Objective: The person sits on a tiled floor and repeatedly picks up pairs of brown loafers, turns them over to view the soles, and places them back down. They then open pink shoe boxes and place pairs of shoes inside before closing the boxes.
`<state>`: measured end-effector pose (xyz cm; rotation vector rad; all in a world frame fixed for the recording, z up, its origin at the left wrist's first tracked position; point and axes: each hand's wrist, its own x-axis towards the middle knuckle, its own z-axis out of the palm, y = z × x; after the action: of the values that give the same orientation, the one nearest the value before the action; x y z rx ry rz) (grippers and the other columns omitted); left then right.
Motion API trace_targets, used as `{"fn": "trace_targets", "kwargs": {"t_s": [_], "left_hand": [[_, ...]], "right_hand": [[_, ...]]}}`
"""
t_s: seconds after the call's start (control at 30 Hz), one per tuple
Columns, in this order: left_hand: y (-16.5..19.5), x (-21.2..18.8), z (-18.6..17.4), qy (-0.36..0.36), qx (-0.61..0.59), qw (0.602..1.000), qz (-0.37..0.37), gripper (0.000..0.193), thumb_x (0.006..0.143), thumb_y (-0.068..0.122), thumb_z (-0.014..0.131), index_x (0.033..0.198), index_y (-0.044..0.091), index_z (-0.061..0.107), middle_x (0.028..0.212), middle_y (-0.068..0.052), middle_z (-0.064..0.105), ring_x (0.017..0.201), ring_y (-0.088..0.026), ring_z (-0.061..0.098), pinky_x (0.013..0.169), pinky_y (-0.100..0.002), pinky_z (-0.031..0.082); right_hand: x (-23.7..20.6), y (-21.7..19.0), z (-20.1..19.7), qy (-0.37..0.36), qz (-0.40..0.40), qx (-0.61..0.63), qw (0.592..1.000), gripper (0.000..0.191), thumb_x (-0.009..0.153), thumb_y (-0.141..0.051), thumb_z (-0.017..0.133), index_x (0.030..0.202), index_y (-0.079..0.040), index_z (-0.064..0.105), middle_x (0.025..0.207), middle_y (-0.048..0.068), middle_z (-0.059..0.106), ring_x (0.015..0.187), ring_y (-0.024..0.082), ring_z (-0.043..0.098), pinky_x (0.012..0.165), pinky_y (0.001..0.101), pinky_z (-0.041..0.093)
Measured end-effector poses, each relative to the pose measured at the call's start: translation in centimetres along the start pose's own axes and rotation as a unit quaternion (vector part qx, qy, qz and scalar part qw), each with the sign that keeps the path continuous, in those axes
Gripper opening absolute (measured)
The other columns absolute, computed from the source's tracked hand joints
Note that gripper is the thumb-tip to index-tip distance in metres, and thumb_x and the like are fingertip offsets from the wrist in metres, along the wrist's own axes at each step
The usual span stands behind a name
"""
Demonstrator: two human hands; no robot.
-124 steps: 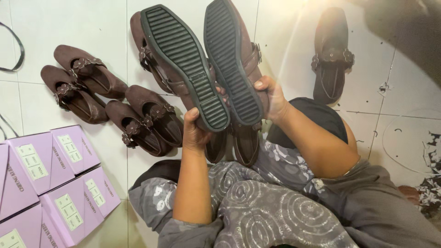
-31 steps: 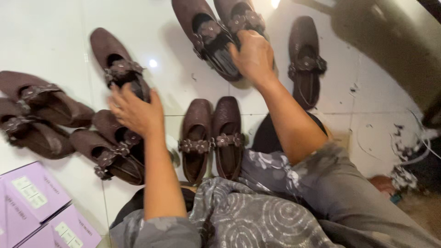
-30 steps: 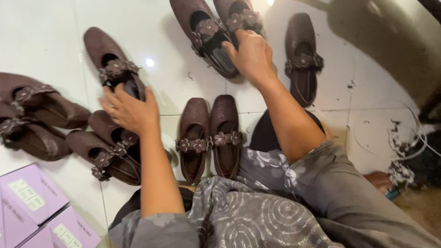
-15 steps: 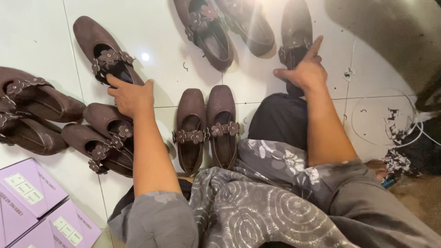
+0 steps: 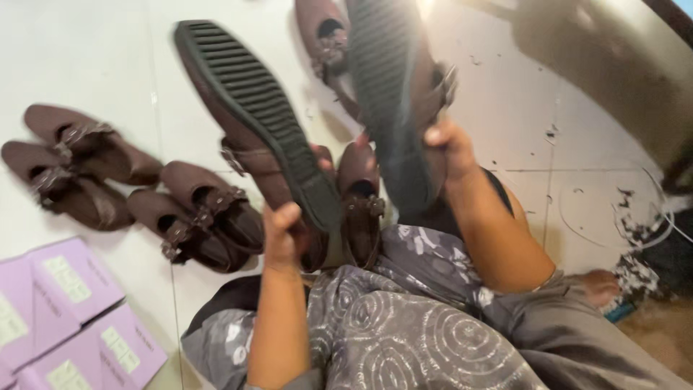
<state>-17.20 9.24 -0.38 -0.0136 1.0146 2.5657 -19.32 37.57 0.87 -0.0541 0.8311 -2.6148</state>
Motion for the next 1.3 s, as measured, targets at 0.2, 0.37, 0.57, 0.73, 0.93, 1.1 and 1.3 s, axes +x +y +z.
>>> {"fn": "trace_targets", "kwargs": {"t_s": [0.2,0.37,0.57,0.73,0.93,1.1,1.3], "left_hand": [[1.3,-3.9,2.9,-0.032,-0.096,0.995,-0.015,0.078,0.084,0.033,0.077,0.148,-0.002,0.046,0.134,-0.018,0.059,0.115,-0.035,0.064,0.101,-0.051,0.056],[0.6,-5.0,2.1,0.000,-0.098,0.995,-0.019,0.077,0.084,0.032,0.075,0.145,-0.007,0.048,0.136,-0.017,0.057,0.119,-0.034,0.063,0.106,-0.051,0.054],[0.5,-4.8,1.4,-0.010,-0.076,0.997,-0.023,0.076,0.084,0.030,0.074,0.145,-0.007,0.048,0.136,-0.018,0.057,0.119,-0.035,0.063,0.106,-0.052,0.054],[0.0,-4.5,1.4,0.008,-0.083,0.996,-0.028,0.081,0.082,0.034,0.075,0.145,-0.007,0.047,0.137,-0.017,0.056,0.121,-0.034,0.062,0.108,-0.051,0.053],[-0.8,-4.1,0.2,-0.004,-0.086,0.996,-0.021,0.082,0.083,0.037,0.075,0.146,-0.007,0.047,0.136,-0.017,0.057,0.120,-0.034,0.062,0.108,-0.053,0.053],[-1.3,-3.7,-1.7,-0.047,-0.162,0.985,-0.036,0.085,0.083,0.042,0.073,0.150,0.000,0.043,0.133,-0.018,0.058,0.119,-0.034,0.061,0.107,-0.051,0.050],[-1.4,-2.8,-3.6,-0.066,-0.186,0.980,-0.024,0.084,0.084,0.042,0.073,0.151,-0.001,0.044,0.129,-0.018,0.059,0.115,-0.035,0.061,0.105,-0.050,0.049]], "right_hand": [[0.7,6.5,3.8,-0.031,0.128,0.138,0.982,0.086,0.079,-0.035,0.068,0.151,0.006,0.048,0.130,0.032,0.062,0.101,0.038,0.071,0.088,0.0469,0.062],[0.4,8.7,2.5,0.008,0.160,0.193,0.968,0.081,0.082,-0.040,0.061,0.147,0.007,0.051,0.128,0.030,0.063,0.098,0.035,0.072,0.088,0.0448,0.062],[0.8,9.4,1.5,-0.017,0.160,0.214,0.963,0.079,0.083,-0.040,0.059,0.146,0.007,0.052,0.127,0.028,0.062,0.099,0.035,0.072,0.088,0.0447,0.062],[1.1,9.4,0.9,-0.026,0.151,0.216,0.964,0.079,0.085,-0.040,0.058,0.147,0.008,0.051,0.129,0.029,0.061,0.100,0.036,0.072,0.089,0.0450,0.062],[1.6,9.4,0.8,-0.025,0.166,0.226,0.960,0.083,0.083,-0.039,0.059,0.150,0.008,0.047,0.127,0.031,0.062,0.099,0.037,0.072,0.087,0.0435,0.062],[2.2,9.4,1.0,-0.041,0.173,0.178,0.968,0.088,0.084,-0.042,0.060,0.149,0.016,0.045,0.118,0.029,0.063,0.100,0.036,0.071,0.087,0.0423,0.062],[3.2,9.9,1.1,-0.014,0.213,0.166,0.963,0.092,0.080,-0.044,0.061,0.149,0.014,0.043,0.122,0.024,0.064,0.098,0.033,0.070,0.091,0.0397,0.060]]}}
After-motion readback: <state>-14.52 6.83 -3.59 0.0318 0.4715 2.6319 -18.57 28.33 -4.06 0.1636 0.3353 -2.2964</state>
